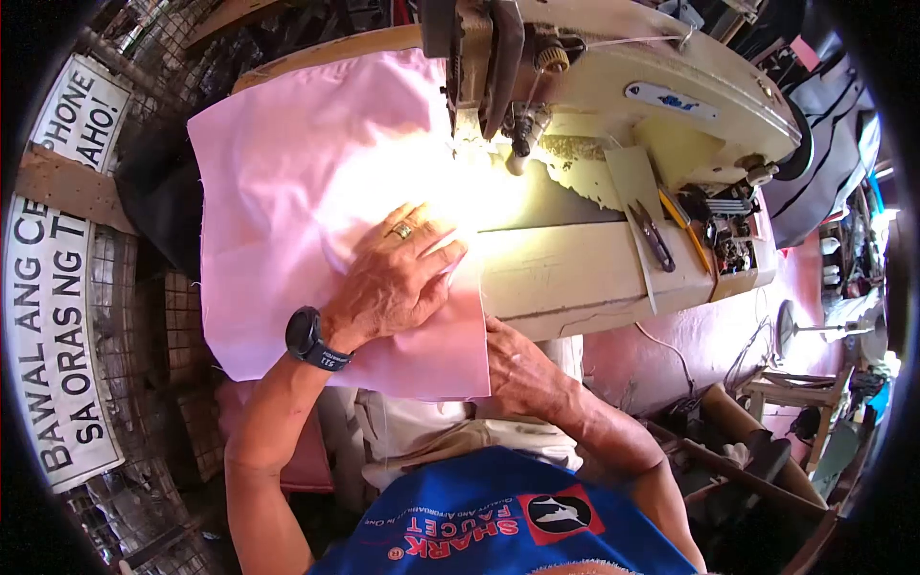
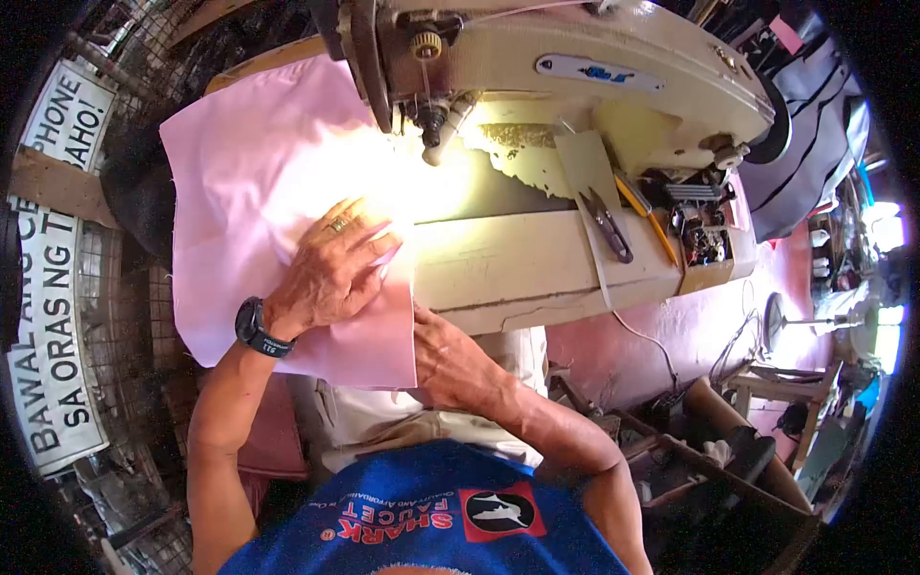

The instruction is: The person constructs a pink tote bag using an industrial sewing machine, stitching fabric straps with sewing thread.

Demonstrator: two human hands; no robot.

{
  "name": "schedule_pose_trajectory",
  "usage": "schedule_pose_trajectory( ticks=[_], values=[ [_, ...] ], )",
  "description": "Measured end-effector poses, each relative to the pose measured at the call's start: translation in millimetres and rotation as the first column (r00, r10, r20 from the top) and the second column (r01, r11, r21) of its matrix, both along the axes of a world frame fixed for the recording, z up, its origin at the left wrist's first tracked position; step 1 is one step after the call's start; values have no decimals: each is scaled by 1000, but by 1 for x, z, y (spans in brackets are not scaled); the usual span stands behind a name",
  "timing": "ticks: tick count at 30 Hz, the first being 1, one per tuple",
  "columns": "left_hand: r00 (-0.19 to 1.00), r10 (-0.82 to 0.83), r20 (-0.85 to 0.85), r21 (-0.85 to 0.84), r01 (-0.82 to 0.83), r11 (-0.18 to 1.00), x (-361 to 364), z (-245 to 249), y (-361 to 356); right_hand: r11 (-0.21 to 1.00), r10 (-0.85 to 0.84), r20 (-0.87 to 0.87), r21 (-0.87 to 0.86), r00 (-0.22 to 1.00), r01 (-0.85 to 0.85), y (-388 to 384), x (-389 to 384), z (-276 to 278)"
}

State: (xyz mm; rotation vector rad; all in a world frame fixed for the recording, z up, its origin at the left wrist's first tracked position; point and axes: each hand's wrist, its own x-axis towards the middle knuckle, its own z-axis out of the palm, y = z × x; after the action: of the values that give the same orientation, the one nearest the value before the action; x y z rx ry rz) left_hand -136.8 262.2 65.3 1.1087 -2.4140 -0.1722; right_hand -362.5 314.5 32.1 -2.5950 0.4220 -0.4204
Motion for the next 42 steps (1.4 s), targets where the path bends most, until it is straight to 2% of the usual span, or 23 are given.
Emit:
schedule_pose_trajectory(
  ticks=[1,7,13,16,17,18,19,20,22,25,27,29,31,34,36,39,42],
  values=[
    [1000,-3,0,4,3,1000,2,-1,-4,998,-10,74,-59,997,14,-5,1,1],
    [1000,3,-9,-31,-4,1000,8,-2,-30,997,-71,177,45,982,64,-30,13,9],
    [998,-62,-10,-49,62,997,14,3,-56,997,-64,74,44,995,61,-52,19,8],
    [996,-83,-13,-58,82,995,15,4,-61,994,-81,81,-66,993,87,-51,21,5],
    [996,-86,-14,-46,86,995,17,3,-58,992,-120,81,-21,990,122,-45,22,4],
    [997,-53,57,-11,54,998,20,8,-52,987,-156,75,34,985,154,-36,21,3],
    [1000,-23,12,-8,23,1000,21,10,-42,979,-193,68,81,979,187,-29,19,3],
    [999,5,-32,-11,-5,1000,21,13,-34,981,-192,107,-3,976,193,-22,17,5],
    [998,-66,25,55,64,996,18,40,-1,960,-187,181,-173,966,219,-9,11,11],
    [989,-121,83,135,109,985,11,49,49,933,-229,159,-247,960,263,8,12,4],
    [992,-114,55,188,101,977,9,37,60,888,-281,182,-323,942,327,19,17,-4],
    [992,-123,27,235,113,966,7,34,70,870,-332,181,-319,926,375,32,21,-7],
    [992,-118,45,184,108,977,9,30,71,828,-379,209,-359,902,431,43,26,-8],
    [994,-55,95,74,48,996,4,24,69,809,-401,306,-324,864,490,52,31,-10],
    [990,-21,136,10,20,1000,0,19,67,817,-402,305,-305,863,489,53,32,-14],
    [997,-21,71,-57,25,998,-3,12,68,806,-396,313,-333,864,490,53,32,-17],
    [994,-17,-105,-84,8,996,-11,9,69,809,-392,310,-332,866,485,53,31,-20]
  ],
)
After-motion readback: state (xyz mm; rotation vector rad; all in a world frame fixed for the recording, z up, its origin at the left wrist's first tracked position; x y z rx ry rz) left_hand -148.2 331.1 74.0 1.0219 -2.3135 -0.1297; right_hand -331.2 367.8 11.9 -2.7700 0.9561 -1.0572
